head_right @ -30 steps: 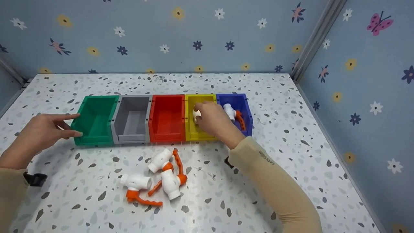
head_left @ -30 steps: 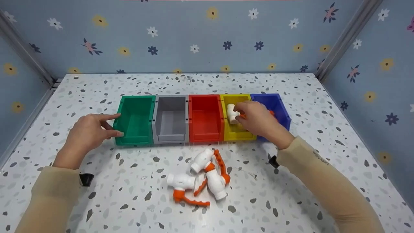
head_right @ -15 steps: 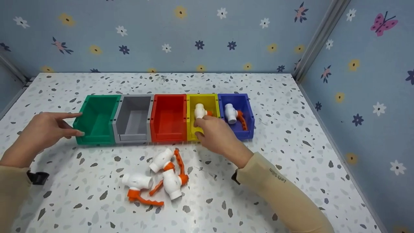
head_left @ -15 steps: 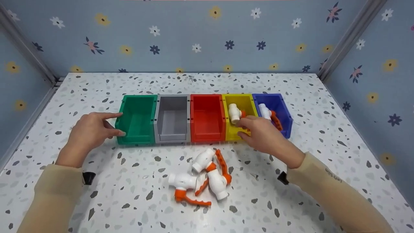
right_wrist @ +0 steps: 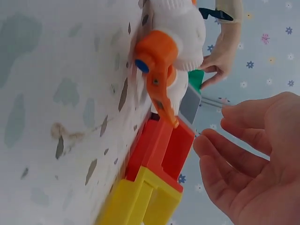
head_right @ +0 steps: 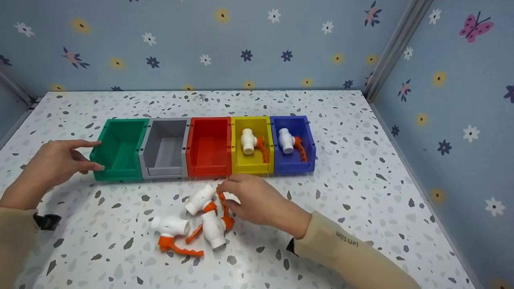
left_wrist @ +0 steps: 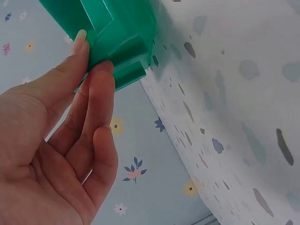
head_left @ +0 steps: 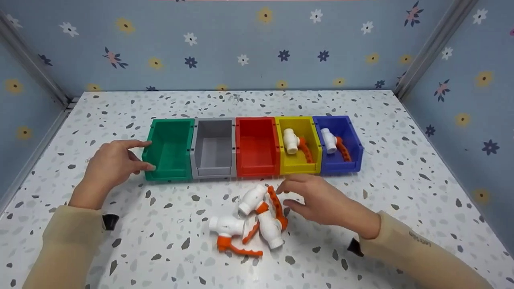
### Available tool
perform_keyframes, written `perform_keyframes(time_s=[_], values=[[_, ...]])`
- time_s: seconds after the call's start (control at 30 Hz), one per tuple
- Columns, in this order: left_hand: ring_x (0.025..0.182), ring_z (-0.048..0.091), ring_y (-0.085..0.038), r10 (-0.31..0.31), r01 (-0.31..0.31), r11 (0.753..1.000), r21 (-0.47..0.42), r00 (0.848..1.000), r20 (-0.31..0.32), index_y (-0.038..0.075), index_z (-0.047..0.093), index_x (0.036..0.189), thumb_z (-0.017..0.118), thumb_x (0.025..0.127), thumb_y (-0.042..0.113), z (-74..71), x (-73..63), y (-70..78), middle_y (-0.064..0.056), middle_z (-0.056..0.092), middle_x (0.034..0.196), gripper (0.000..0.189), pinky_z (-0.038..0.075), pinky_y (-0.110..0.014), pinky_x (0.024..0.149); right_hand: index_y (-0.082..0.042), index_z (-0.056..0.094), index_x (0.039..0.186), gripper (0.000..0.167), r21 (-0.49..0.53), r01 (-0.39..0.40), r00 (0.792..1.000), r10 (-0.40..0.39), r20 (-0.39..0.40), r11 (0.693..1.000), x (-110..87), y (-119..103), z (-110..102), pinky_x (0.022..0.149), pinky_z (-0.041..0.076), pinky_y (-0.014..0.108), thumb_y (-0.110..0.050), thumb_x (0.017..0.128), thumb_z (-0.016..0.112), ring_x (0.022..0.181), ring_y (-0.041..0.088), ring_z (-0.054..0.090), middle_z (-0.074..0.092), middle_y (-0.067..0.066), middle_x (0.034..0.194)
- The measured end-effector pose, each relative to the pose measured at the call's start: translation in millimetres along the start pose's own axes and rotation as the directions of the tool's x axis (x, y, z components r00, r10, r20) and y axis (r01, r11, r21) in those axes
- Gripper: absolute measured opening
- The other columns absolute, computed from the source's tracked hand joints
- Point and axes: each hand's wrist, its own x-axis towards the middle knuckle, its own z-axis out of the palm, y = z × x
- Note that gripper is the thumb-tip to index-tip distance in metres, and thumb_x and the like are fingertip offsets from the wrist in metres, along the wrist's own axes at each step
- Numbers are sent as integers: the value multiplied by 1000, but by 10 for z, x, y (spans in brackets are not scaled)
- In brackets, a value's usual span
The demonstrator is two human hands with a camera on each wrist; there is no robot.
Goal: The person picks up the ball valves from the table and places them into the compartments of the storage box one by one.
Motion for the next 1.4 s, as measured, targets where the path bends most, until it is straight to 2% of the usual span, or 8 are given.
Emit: perform_keyframes(time_s=[0.17, 0.27, 0.5, 0.77, 0.97, 1.17, 1.4], values=[[80, 67, -28, 24, -24, 1000, -18, 1000, -2, 10, 48, 147, 81, 86, 29, 8, 8, 20, -10, 72, 89, 72, 43, -39, 64, -15, 68, 116, 26, 49, 67, 995, -70, 69, 997, -54, -80, 93, 91, 52, 31, -18, 91, 74, 105, 14, 61, 65, -3, 114], [80, 66, -29, 37, -37, 999, -24, 999, -2, 9, 47, 144, 80, 86, 26, 1, 20, 17, -9, 71, 86, 69, 44, -38, 64, -18, 66, 118, 27, 72, 74, 990, -82, 118, 995, -63, -100, 152, 92, 51, 29, -21, 92, 74, 105, 11, 59, 63, -6, 117], [81, 66, -29, 31, -31, 999, -25, 1000, -1, 10, 46, 143, 79, 88, 27, 5, 43, 28, -10, 71, 87, 67, 45, -41, 67, -23, 61, 131, 40, 74, 31, 963, -50, 266, 997, -60, -114, 239, 99, 48, 33, -31, 93, 73, 116, 10, 53, 53, -6, 135], [83, 64, -30, 12, -11, 999, -39, 1000, 23, 11, 44, 145, 78, 88, 29, 47, 32, 5, -10, 71, 89, 68, 44, -41, 68, -29, 51, 145, 66, 13, 28, 936, -31, 351, 1000, -64, -132, 258, 95, 50, 36, -37, 86, 80, 113, 11, 55, 47, -4, 144], [82, 62, -29, 15, -14, 999, -31, 1000, 28, 11, 44, 144, 78, 88, 30, 48, 22, -13, -10, 71, 89, 68, 45, -42, 69, -34, 45, 149, 75, -29, 20, 923, -8, 384, 999, -61, -156, 288, 98, 49, 40, -42, 84, 80, 123, 16, 52, 44, -4, 148], [82, 63, -29, 5, -4, 999, -38, 1000, 26, 10, 42, 145, 78, 88, 29, 40, 12, -18, -12, 71, 91, 69, 46, -42, 69, -32, 43, 151, 76, -38, 38, 925, -21, 379, 999, -52, -166, 317, 98, 49, 40, -42, 85, 79, 125, 16, 50, 43, -3, 148], [81, 65, -29, 8, -7, 999, -35, 1000, 18, 10, 43, 144, 78, 89, 28, 41, -6, -3, -12, 70, 90, 68, 46, -42, 69, -31, 44, 151, 75, -22, 24, 925, -14, 379, 999, -55, -177, 321, 98, 49, 38, -40, 85, 79, 123, 15, 51, 44, -2, 147]])
